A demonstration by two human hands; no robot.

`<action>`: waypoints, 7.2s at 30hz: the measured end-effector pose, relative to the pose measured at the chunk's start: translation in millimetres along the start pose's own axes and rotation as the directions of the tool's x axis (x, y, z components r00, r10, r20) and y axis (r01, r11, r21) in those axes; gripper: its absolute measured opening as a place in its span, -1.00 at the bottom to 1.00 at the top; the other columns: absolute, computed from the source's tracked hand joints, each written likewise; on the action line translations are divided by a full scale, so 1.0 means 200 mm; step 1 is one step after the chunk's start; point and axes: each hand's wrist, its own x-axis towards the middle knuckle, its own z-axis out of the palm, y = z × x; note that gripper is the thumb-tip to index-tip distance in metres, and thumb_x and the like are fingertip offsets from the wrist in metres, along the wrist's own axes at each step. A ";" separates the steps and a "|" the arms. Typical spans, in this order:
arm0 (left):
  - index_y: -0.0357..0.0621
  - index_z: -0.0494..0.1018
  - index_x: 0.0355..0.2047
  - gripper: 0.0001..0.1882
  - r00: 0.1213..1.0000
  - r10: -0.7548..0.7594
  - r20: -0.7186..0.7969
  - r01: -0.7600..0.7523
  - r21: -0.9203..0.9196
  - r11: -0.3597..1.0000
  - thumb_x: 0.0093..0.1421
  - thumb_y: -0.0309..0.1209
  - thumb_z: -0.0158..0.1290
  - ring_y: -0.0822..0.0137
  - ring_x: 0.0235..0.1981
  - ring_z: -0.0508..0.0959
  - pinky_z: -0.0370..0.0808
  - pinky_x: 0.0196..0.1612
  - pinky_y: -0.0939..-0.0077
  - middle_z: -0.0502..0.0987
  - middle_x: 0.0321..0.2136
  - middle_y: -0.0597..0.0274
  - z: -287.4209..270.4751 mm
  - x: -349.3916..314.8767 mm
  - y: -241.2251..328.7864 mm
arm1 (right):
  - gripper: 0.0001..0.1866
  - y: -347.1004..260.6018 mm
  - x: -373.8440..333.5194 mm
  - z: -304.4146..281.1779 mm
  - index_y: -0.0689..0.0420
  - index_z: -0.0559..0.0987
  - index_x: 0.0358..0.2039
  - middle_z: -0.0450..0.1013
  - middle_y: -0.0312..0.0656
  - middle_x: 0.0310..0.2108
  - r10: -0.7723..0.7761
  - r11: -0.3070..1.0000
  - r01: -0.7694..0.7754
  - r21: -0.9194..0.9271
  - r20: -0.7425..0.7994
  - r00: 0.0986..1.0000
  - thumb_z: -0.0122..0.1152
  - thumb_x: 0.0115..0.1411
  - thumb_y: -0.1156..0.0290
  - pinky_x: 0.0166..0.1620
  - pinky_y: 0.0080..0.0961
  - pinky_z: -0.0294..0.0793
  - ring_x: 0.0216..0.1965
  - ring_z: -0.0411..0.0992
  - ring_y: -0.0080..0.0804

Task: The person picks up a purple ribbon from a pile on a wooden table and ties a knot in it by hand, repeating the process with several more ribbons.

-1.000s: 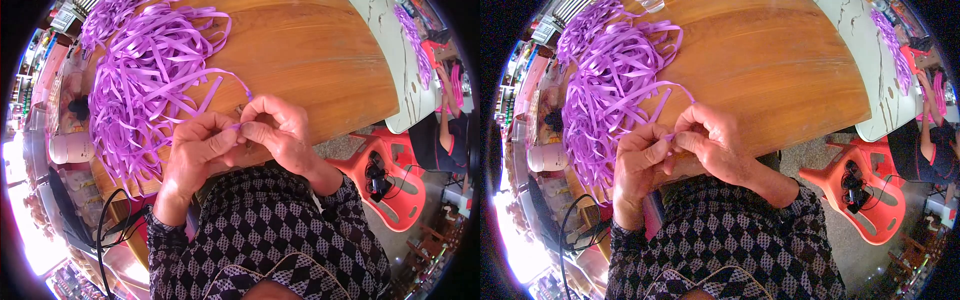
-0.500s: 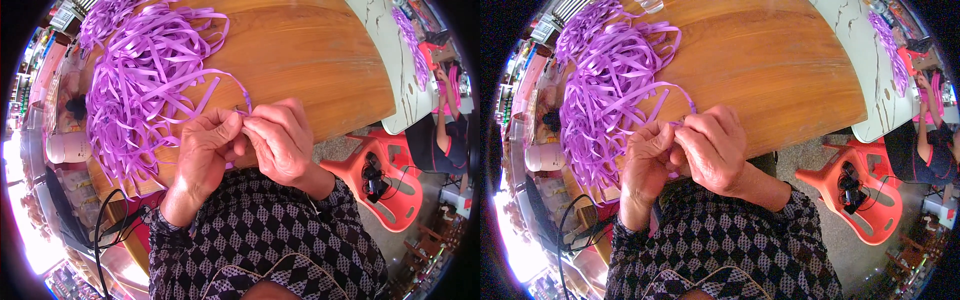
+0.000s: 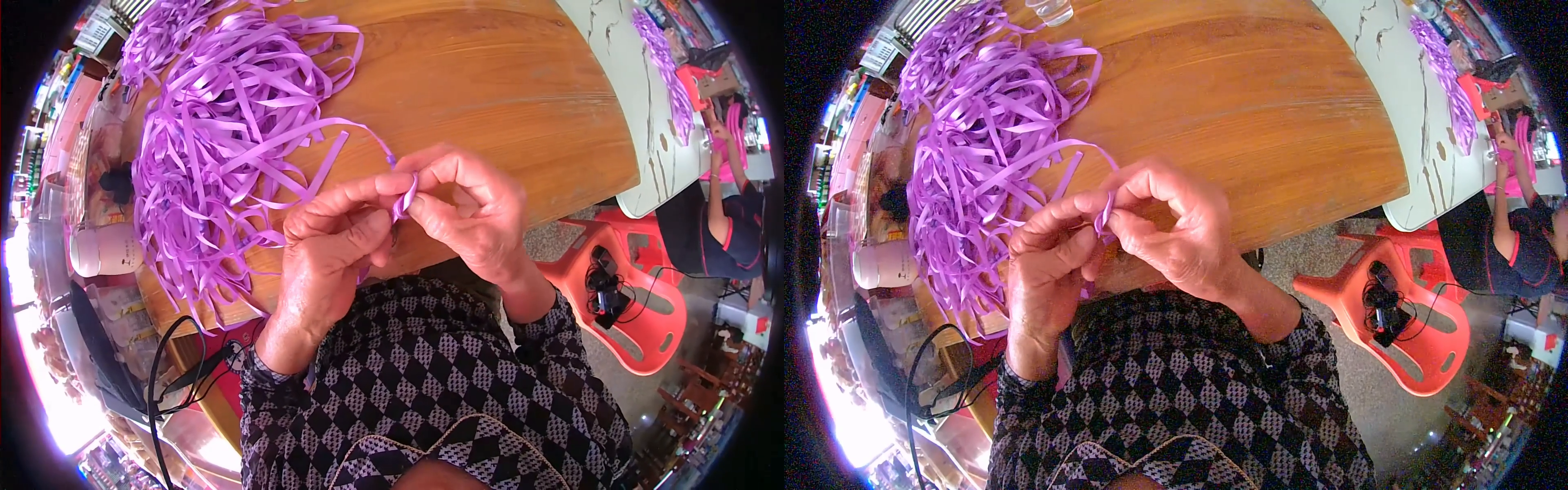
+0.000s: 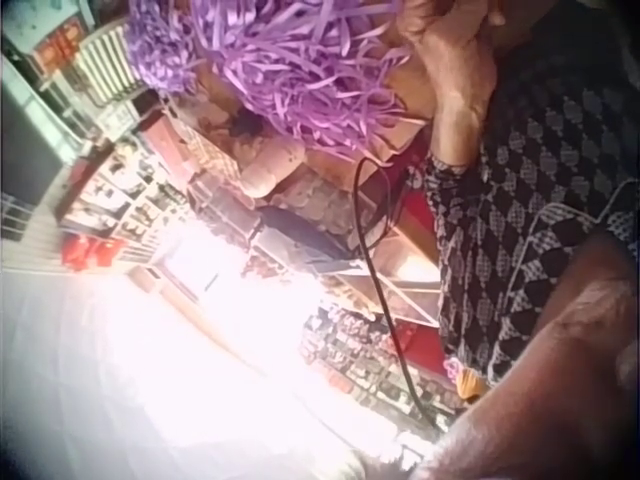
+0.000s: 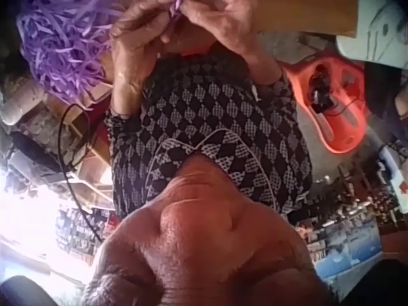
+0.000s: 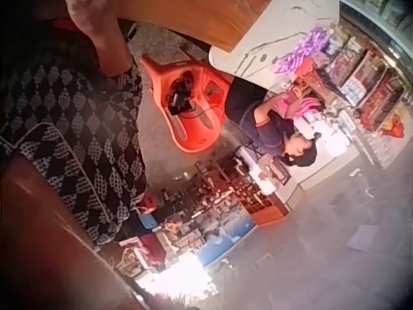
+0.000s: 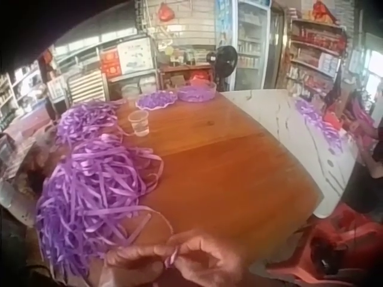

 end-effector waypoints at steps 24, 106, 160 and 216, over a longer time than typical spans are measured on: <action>-0.28 0.44 -0.25 -0.64 0.797 0.500 0.339 -0.379 0.925 -0.024 -0.14 -0.72 0.01 0.26 -0.41 0.48 0.37 -0.41 0.60 0.45 -0.35 0.09 -0.18 -0.06 0.10 | -0.82 0.03 0.01 -0.04 0.22 0.40 -0.55 0.43 -0.19 -0.48 -0.186 0.869 0.254 -0.425 0.196 0.963 0.10 -0.19 0.76 -0.38 -0.58 0.35 -0.47 0.37 -0.45; -0.32 0.52 -0.41 -0.88 0.992 -0.071 -0.101 0.094 0.245 0.965 0.04 -0.51 0.15 0.62 -0.52 0.41 0.34 -0.45 0.78 0.53 -0.53 0.34 -0.04 -0.01 0.00 | -0.76 -0.05 0.05 -0.08 0.20 0.45 -0.48 0.44 -0.22 -0.46 -0.106 0.925 0.205 -0.319 0.302 0.947 0.29 -0.19 0.67 -0.37 -0.50 0.32 -0.45 0.36 -0.39; -0.34 0.37 -0.23 -0.75 0.971 -0.235 0.053 0.218 0.216 0.952 0.24 -0.36 -0.11 0.47 -0.57 0.45 0.46 -0.44 0.58 0.43 -0.56 0.26 0.00 0.07 0.19 | -0.93 -0.09 0.03 -0.04 0.25 0.49 -0.49 0.40 -0.15 -0.54 -0.221 0.669 0.415 -0.616 0.369 0.903 0.19 -0.04 0.59 -0.47 -0.46 0.30 -0.56 0.32 -0.33; -0.30 0.44 -0.22 -0.75 0.994 -0.105 0.044 0.082 0.365 0.927 0.17 -0.38 0.03 0.60 -0.66 0.37 0.31 -0.60 0.74 0.45 -0.62 0.31 -0.24 -0.06 0.16 | -0.89 0.00 0.22 -0.04 0.23 0.51 -0.51 0.40 -0.22 -0.61 -0.216 0.791 0.366 -0.491 0.336 0.917 0.29 -0.07 0.55 -0.55 -0.52 0.29 -0.58 0.35 -0.46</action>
